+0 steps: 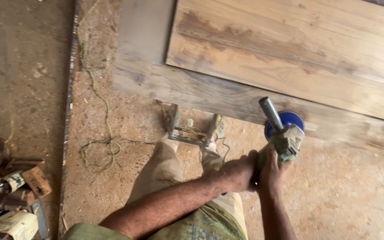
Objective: The person uses a handheld electric sander to smooth the surface of a wooden plank. They move the sander back and forth along the length of the plank, covering the entire surface area.
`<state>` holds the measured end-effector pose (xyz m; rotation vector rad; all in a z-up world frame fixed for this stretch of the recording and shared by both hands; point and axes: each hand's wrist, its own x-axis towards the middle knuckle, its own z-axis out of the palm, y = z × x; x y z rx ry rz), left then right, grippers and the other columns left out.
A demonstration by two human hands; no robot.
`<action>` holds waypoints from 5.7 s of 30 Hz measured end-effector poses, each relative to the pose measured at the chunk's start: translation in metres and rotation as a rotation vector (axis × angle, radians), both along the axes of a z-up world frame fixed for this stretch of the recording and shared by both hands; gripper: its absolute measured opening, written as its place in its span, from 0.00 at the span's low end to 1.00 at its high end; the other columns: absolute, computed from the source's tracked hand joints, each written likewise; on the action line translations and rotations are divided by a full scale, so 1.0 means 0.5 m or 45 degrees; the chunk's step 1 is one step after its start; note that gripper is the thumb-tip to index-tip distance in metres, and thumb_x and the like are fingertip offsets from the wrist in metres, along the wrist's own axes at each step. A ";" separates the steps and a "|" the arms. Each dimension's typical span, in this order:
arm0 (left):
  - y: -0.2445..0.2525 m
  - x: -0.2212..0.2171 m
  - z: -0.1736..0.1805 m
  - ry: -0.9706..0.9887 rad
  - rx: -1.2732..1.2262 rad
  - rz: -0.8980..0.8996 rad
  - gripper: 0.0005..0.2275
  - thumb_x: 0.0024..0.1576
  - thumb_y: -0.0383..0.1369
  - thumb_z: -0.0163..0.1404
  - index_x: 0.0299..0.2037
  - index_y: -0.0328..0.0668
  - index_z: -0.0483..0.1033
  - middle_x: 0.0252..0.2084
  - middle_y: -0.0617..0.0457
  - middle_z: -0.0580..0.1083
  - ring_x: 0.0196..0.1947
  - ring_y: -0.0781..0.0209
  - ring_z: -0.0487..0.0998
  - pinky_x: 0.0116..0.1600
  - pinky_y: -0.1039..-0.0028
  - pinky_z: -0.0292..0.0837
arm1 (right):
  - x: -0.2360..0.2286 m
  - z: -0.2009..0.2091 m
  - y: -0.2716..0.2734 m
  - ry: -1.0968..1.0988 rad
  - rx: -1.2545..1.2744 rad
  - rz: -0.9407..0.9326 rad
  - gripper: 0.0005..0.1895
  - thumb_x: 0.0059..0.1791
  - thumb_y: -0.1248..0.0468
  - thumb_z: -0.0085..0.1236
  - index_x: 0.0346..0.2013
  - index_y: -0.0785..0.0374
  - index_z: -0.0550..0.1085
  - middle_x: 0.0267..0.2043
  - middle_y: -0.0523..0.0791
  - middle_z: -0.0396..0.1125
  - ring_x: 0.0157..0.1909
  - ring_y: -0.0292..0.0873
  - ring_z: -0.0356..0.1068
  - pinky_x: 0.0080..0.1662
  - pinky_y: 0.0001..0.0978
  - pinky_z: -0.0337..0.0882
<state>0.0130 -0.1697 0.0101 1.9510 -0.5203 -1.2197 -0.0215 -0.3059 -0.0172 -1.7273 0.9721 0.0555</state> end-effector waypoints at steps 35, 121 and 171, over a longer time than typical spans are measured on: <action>0.381 -0.022 -0.033 -0.294 -0.029 0.414 0.36 0.60 0.43 0.58 0.71 0.27 0.53 0.65 0.31 0.64 0.62 0.42 0.69 0.63 0.56 0.72 | 0.119 -0.006 0.403 0.463 -0.057 0.738 0.39 0.49 0.44 0.61 0.67 0.63 0.64 0.54 0.59 0.74 0.55 0.57 0.76 0.54 0.50 0.74; 0.359 -0.005 0.029 0.113 -0.189 0.822 0.48 0.58 0.43 0.59 0.68 0.22 0.30 0.60 0.34 0.65 0.56 0.46 0.77 0.57 0.63 0.80 | 0.185 0.082 0.406 0.266 0.004 0.794 0.41 0.47 0.48 0.59 0.66 0.65 0.54 0.46 0.62 0.75 0.47 0.62 0.79 0.47 0.53 0.79; 0.052 0.011 0.002 -0.757 0.350 -0.865 0.08 0.72 0.34 0.43 0.47 0.38 0.68 0.37 0.53 0.74 0.40 0.63 0.75 0.44 0.76 0.80 | 0.046 0.005 0.052 0.141 -0.134 0.366 0.37 0.55 0.56 0.52 0.74 0.64 0.49 0.65 0.60 0.63 0.63 0.59 0.68 0.58 0.59 0.72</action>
